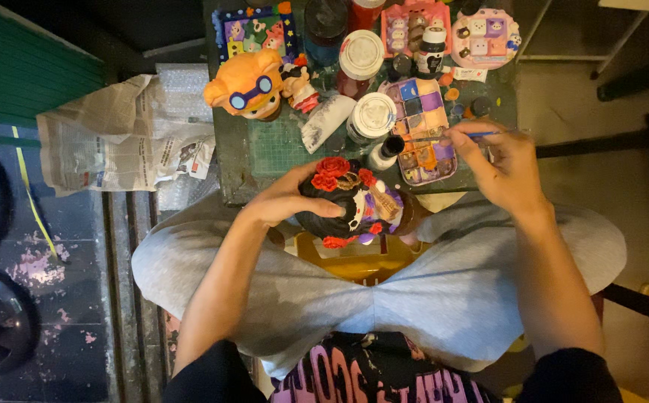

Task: The person sits on the floor holding a decorative figurine on their lap and paints its details with a fine brush, dipping the brush into paint containers on the workbench and rotating the figurine to reach different sides.

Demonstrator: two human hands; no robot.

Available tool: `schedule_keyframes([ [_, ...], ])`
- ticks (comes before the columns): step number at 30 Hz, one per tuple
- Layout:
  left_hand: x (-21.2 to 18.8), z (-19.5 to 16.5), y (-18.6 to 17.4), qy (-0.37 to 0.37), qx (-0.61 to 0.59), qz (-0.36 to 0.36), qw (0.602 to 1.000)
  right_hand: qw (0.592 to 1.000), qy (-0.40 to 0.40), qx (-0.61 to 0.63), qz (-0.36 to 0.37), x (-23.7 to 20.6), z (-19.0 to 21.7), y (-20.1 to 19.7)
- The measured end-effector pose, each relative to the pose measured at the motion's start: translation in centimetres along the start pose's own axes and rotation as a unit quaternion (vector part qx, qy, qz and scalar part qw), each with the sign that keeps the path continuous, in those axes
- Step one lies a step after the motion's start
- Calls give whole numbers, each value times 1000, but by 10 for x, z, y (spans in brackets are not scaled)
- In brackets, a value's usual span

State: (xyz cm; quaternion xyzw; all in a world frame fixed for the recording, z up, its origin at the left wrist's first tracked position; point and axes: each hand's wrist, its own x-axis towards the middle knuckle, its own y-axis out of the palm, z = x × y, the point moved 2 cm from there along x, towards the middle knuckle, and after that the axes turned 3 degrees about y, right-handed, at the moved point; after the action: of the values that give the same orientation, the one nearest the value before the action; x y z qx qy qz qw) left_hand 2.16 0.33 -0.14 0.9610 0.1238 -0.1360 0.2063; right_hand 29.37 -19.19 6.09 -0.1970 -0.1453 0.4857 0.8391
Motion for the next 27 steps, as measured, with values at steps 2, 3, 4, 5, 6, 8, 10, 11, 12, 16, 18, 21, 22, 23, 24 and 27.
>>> schedule_keyframes([
  [2, -1, 0, -1, -5, 14, -8, 1000, 1000, 9, 16, 3, 1, -2, 0],
  [3, -2, 0, -1, -7, 21, -12, 1000, 1000, 14, 24, 4, 2, -2, 0],
  [4, -2, 0, -1, -6, 14, -13, 1000, 999, 17, 39, 3, 2, -3, -1],
  [5, -2, 0, -1, -6, 8, -14, 1000, 998, 21, 55, 2, 2, -4, -1],
  [6, -3, 0, -1, -5, 2, -15, 1000, 997, 24, 71, 0, 3, -5, -1],
  [8, -2, 1, 0, -3, -6, -15, 1000, 996, 49, 77, -22, 4, -7, -2],
  [10, -2, 1, -1, 2, -1, -15, 1000, 994, 48, 94, -23, 6, -7, 0],
  [11, -2, 1, -1, 7, 7, -13, 1000, 994, 34, 107, -13, 8, -7, 2],
  [12, -2, 0, -2, 11, 15, -12, 1000, 992, 22, 121, -4, 10, -7, 3],
  [16, -3, 1, -4, 2, 17, -17, 1000, 999, 32, 19, -3, 15, -10, 6],
  [18, -3, 2, -4, 13, 12, -12, 1000, 1000, 20, 7, -8, 15, -12, 4],
  [21, -4, 3, -5, 8, 30, -26, 999, 995, 11, 94, -22, 15, -14, -3],
  [22, -5, 2, -5, 20, 25, -34, 999, 994, 9, 97, -44, 15, -13, -7],
  [23, -6, 1, -6, 34, 21, -43, 998, 993, 5, 102, -65, 15, -11, -10],
  [24, -6, -1, -7, 51, 19, -51, 997, 991, -2, 105, -87, 17, -9, -14],
  [27, -7, -10, -10, 98, -66, -42, 992, 953, -58, 241, -177, 18, 7, -19],
])
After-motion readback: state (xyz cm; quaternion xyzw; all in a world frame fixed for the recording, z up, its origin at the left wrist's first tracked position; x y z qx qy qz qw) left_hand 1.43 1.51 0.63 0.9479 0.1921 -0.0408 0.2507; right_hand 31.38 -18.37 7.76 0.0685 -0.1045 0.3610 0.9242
